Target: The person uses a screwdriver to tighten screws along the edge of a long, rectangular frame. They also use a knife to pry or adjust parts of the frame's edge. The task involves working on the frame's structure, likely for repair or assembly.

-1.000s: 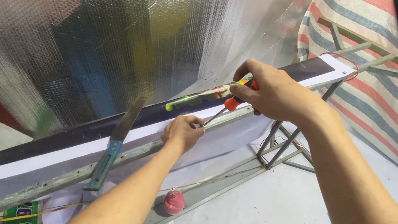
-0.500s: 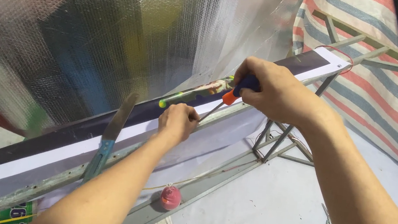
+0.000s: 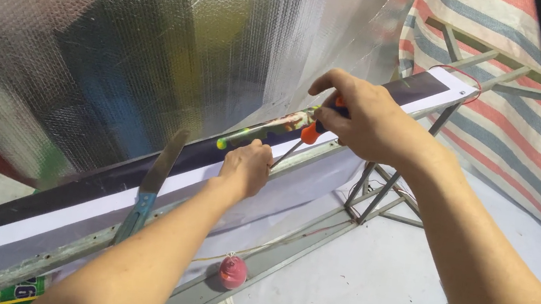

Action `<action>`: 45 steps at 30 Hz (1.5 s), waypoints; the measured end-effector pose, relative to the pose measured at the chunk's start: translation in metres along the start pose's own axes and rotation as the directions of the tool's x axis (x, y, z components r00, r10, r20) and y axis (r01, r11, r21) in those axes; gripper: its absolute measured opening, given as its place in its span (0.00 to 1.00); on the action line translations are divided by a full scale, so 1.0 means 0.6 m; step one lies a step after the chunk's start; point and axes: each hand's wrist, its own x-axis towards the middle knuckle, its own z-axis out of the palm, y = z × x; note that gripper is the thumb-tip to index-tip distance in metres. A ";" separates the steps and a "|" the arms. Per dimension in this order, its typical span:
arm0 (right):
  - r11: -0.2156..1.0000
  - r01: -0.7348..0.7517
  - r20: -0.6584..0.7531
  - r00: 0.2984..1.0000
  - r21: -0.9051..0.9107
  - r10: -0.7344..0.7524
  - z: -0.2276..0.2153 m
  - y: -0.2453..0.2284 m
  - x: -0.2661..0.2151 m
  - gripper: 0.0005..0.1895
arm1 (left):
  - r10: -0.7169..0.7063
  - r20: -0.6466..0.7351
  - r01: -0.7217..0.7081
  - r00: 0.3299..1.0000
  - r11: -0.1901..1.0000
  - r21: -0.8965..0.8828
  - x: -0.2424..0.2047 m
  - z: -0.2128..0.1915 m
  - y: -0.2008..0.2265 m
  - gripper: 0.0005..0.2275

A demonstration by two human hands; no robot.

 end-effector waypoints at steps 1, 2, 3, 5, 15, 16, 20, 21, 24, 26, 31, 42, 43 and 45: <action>1.000 -0.001 -0.001 1.000 0.001 0.001 -0.002 -0.004 -0.002 0.18 | 0.001 0.000 -0.001 1.000 1.000 0.001 -0.002 -0.003 0.001 0.06; 1.000 0.022 0.026 0.999 0.009 -0.022 -0.004 -0.009 -0.004 0.20 | -0.012 0.007 0.012 1.000 1.000 -0.012 -0.004 -0.005 0.002 0.05; 0.999 0.044 0.053 0.998 0.018 -0.045 -0.006 -0.013 -0.007 0.23 | -0.025 0.015 0.025 1.000 0.999 -0.025 -0.006 -0.007 0.003 0.04; 0.998 0.054 0.049 0.997 0.023 -0.055 -0.007 -0.011 -0.007 0.22 | -0.020 0.017 0.020 1.000 1.000 -0.001 -0.004 -0.001 0.002 0.04; 0.989 0.086 -0.032 0.996 0.121 -0.082 0.026 -0.003 -0.009 0.17 | -0.244 0.009 0.232 0.970 0.907 -0.352 -0.036 0.016 0.008 0.06; 0.988 0.090 -0.029 0.996 0.126 -0.087 0.024 -0.002 -0.009 0.17 | -0.251 0.008 0.238 0.968 0.906 -0.349 -0.039 0.017 0.011 0.06; 0.988 0.104 0.047 0.993 0.110 -0.110 0.012 -0.010 -0.003 0.12 | -0.270 -0.020 0.245 0.963 0.902 -0.356 -0.049 0.018 0.016 0.09; 0.988 0.117 0.064 0.990 0.103 -0.124 0.008 -0.012 -0.001 0.12 | -0.272 -0.020 0.244 0.962 0.894 -0.376 -0.051 0.018 0.016 0.09; 0.985 0.142 0.112 0.982 0.100 -0.153 0.007 -0.018 0.004 0.10 | -0.272 -0.024 0.242 0.962 0.889 -0.390 -0.057 0.020 0.021 0.12; 0.981 0.157 0.142 0.975 0.116 -0.173 -0.001 -0.022 0.007 0.09 | -0.264 -0.031 0.229 0.964 0.884 -0.407 -0.056 0.024 0.016 0.12; 0.961 0.226 0.185 0.950 0.157 -0.253 -0.006 -0.025 0.023 0.08 | -0.226 -0.096 0.165 0.969 0.888 -0.430 -0.049 0.047 -0.003 0.11; 0.992 -0.049 -0.134 0.989 0.116 0.064 0.042 -0.017 0.058 0.12 | -0.248 -0.101 0.175 0.963 0.867 -0.466 -0.051 0.044 0.006 0.09; 0.992 -0.054 -0.133 0.989 0.112 0.069 0.046 -0.018 0.059 0.12 | -0.246 -0.097 0.173 0.965 0.866 -0.470 -0.050 0.038 0.005 0.09; 0.975 -0.163 -0.242 0.950 0.154 0.197 0.054 -0.016 0.052 0.15 | -0.252 -0.072 0.186 0.965 0.852 -0.490 -0.053 0.032 0.009 0.10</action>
